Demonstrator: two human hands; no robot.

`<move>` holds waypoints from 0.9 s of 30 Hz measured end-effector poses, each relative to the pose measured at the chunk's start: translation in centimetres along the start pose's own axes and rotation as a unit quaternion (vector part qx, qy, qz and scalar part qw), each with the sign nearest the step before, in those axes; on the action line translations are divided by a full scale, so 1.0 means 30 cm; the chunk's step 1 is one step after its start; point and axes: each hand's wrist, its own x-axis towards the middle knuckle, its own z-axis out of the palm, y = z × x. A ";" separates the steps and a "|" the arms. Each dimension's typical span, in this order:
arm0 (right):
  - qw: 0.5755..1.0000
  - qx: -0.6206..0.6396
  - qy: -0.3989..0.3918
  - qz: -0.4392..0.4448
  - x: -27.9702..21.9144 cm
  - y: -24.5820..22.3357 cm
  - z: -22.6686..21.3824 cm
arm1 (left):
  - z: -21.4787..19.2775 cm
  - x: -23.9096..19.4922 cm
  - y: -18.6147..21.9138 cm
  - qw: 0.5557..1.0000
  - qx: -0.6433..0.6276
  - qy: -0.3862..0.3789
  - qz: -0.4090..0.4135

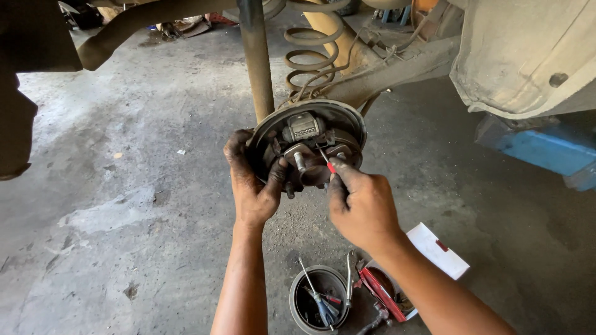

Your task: The person works on a vehicle's drum brake assembly using pliers to adjust components and a screwdriver to manipulate the brake shoes and springs. The person rotates the brake drum and adjusts the internal mechanism throughout the process.

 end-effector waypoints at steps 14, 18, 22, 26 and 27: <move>0.991 -0.114 0.068 0.011 0.041 -0.114 0.247 | -0.019 0.013 0.034 0.997 0.060 -0.004 0.045; 0.999 0.000 -0.012 0.037 -0.007 -0.101 0.095 | -0.026 0.016 0.041 0.995 0.076 -0.001 0.063; 0.997 -0.010 -0.014 0.069 -0.016 -0.044 0.017 | -0.043 0.025 0.043 0.997 0.050 -0.009 0.062; 0.994 0.046 0.009 0.102 -0.017 -0.056 0.043 | -0.063 0.020 0.032 0.997 -0.060 -0.038 0.006; 0.993 0.045 0.009 0.107 -0.032 -0.045 0.051 | -0.047 0.012 0.012 0.997 -0.060 -0.040 0.002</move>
